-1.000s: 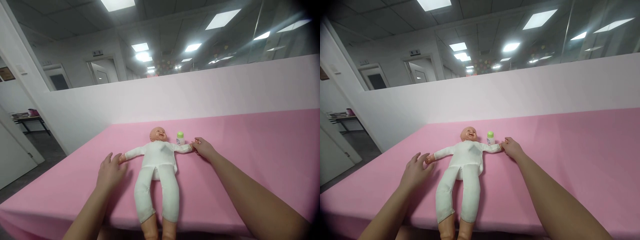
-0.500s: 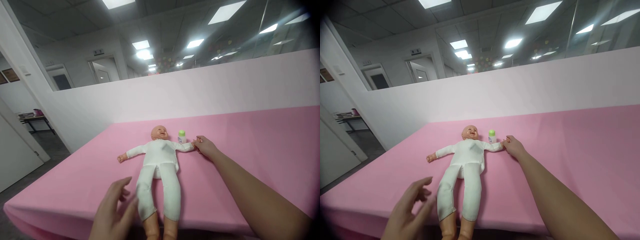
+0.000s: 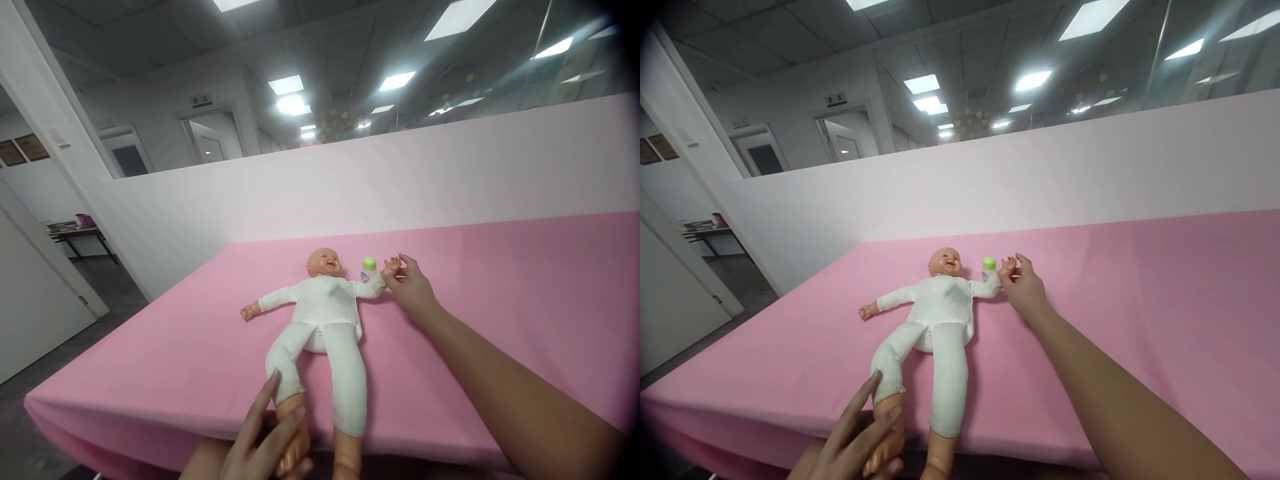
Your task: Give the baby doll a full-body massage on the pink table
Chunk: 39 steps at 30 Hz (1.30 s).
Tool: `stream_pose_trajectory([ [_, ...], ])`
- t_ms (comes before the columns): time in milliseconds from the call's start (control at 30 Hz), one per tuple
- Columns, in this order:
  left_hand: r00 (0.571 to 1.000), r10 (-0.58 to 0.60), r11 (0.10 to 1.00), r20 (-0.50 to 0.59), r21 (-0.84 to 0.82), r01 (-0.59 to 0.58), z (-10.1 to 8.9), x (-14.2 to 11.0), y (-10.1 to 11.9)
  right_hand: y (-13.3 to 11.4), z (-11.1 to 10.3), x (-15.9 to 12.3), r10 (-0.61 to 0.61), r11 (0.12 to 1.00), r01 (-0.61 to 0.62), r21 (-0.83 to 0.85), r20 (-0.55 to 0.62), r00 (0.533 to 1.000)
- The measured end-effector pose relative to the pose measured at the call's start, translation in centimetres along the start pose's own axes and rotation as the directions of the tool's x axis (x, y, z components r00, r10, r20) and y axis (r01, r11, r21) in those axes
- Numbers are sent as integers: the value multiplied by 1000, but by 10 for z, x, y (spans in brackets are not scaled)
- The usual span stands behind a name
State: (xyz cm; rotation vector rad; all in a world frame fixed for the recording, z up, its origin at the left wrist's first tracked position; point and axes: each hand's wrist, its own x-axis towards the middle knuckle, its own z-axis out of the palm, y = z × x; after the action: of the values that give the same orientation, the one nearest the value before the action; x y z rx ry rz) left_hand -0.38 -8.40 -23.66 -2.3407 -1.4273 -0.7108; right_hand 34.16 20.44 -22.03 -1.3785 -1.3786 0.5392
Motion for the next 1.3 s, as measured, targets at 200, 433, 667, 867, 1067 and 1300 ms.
stream_pose_trajectory([
  [200, 955, -191, 937, -225, -332, 109, -4, 38, -3, -37, 37, -33, -376, 926, 376, 41, -20, 927],
  [433, 981, -143, 876, -127, -478, 66, -4, 116, -27, -42, 59, -47, -579, 713, 674, -192, 381, 721],
  [667, 928, -270, 637, 258, -675, 373, 23, 174, -68, -41, 53, -48, -528, 682, 683, -262, 470, 707],
  [867, 921, -337, 559, 194, -746, 362, 43, 175, -77, -43, 51, -47, -497, 760, 618, -199, 435, 751],
  [1067, 974, -215, 801, -67, -583, 136, 24, 146, -61, -31, 45, -37, -380, 902, 418, -105, 266, 886],
  [1300, 955, -249, 861, -162, -489, 141, 10, 69, -29, 4, 14, 2, -71, 996, 67, 64, 62, 996],
])
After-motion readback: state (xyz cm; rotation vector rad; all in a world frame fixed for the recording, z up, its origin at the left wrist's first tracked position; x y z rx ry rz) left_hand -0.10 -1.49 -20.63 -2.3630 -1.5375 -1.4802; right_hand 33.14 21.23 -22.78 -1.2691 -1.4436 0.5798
